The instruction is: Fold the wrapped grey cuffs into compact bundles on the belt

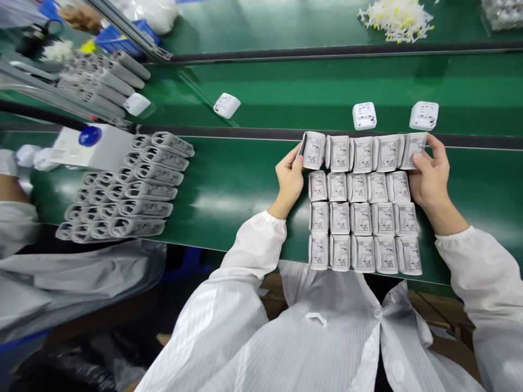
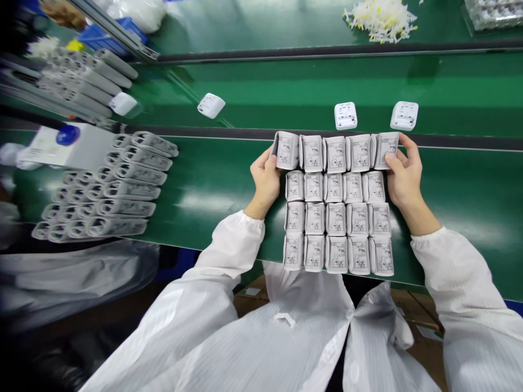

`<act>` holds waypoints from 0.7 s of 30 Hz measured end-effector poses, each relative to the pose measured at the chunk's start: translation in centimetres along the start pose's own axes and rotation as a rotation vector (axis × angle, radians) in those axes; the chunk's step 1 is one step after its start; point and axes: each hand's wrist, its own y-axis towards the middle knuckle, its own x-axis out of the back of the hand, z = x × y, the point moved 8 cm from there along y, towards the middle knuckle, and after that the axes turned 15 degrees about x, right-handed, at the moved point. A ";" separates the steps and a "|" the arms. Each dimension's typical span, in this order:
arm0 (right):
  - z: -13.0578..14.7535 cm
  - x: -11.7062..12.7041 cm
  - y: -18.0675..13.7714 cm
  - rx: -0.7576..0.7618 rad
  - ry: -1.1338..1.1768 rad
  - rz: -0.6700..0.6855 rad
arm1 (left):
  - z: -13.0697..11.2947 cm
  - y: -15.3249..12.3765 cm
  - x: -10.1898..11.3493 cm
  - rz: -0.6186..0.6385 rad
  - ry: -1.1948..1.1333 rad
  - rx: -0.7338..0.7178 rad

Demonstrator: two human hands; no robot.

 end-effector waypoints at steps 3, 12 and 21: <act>-0.1 0.0 0.1 -0.029 0.003 0.028 | 0.1 -0.2 -0.2 0.002 -0.044 0.029; 0.7 -0.7 0.4 0.039 -0.106 0.140 | -0.7 -0.6 -0.3 -0.003 -0.009 -0.024; 0.4 -0.4 0.4 0.040 -0.095 0.149 | -3.3 -1.8 -0.6 0.004 0.021 -0.111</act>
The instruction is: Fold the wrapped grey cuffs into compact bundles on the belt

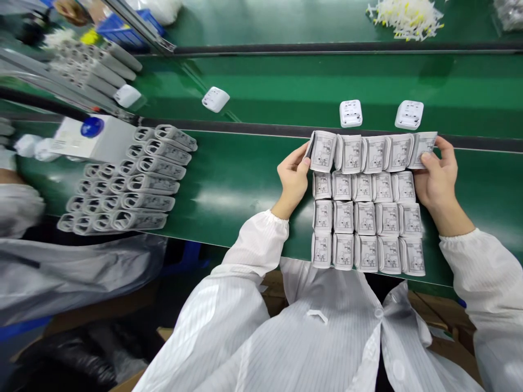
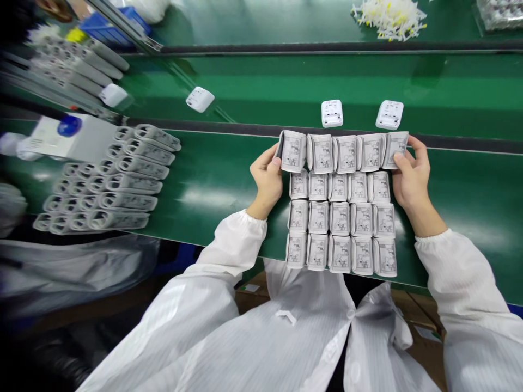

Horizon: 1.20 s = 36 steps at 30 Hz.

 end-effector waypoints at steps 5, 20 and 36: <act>-0.3 -0.1 0.0 0.018 0.013 0.023 | -1.2 -0.4 0.2 -0.020 0.048 -0.091; -1.1 0.7 -0.3 0.035 0.027 -0.003 | -0.8 -0.3 -0.1 -0.023 0.027 -0.057; -1.2 0.8 0.2 0.095 0.467 -0.465 | -2.0 -1.6 -0.3 0.009 0.042 -0.335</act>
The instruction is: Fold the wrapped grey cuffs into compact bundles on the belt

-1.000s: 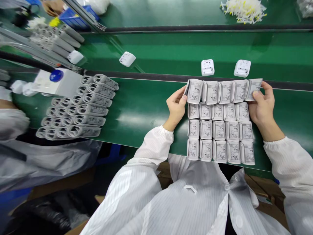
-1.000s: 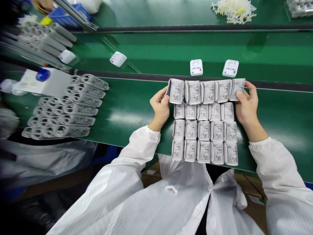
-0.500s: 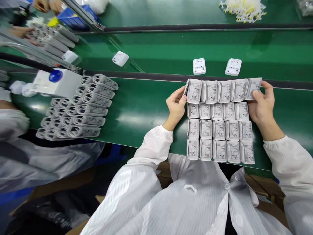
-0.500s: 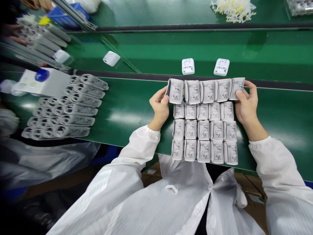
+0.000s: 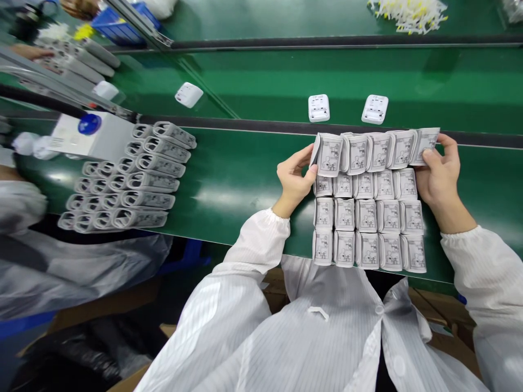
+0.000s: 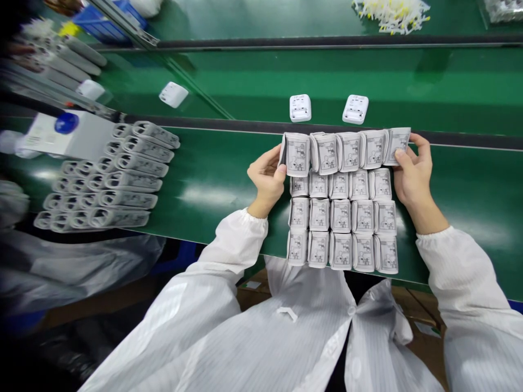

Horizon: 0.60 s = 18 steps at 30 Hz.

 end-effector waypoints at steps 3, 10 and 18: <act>0.2 0.0 0.0 -0.001 -0.006 0.011 | -0.6 -0.2 0.0 -0.001 -0.002 -0.053; 0.1 0.0 -0.1 0.009 -0.007 0.027 | -0.4 -0.4 0.0 -0.009 0.012 -0.027; 0.1 -0.1 0.0 0.011 -0.012 0.036 | -0.6 -0.4 -0.1 0.002 -0.019 -0.046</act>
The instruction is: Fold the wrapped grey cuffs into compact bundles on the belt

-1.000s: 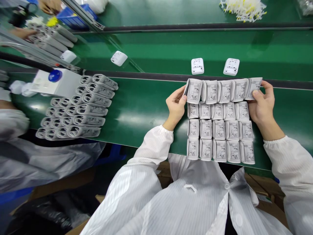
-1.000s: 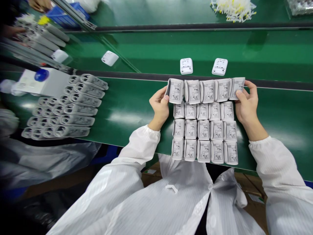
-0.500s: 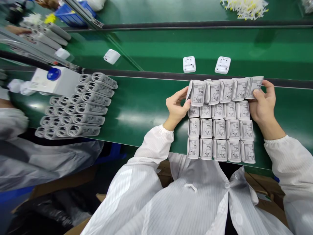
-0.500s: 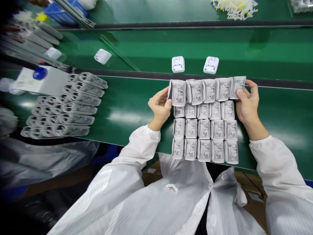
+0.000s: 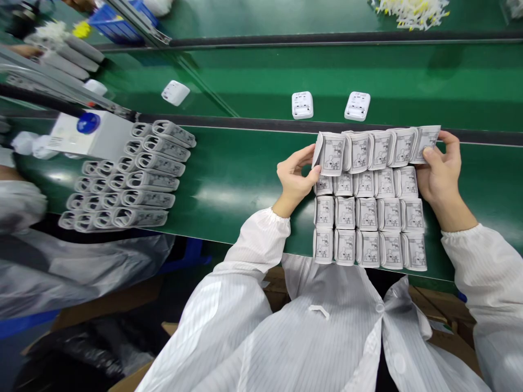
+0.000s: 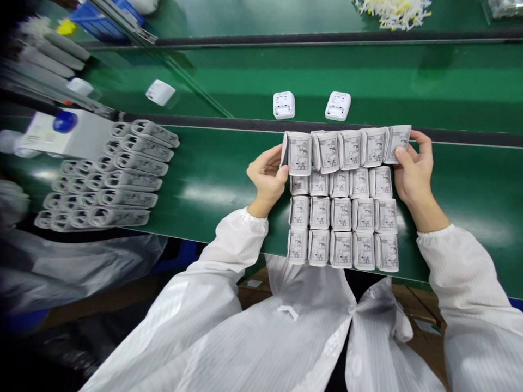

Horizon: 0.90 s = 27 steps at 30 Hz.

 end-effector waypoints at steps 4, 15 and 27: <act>0.0 -0.1 0.0 0.002 -0.003 0.009 | 0.0 0.0 0.0 -0.016 0.033 0.010; 0.0 0.0 0.1 0.011 0.012 0.013 | 0.2 0.1 0.0 0.008 0.031 0.029; 0.1 -0.2 -0.1 0.000 -0.019 0.009 | 2.2 0.9 0.5 -0.038 0.045 0.260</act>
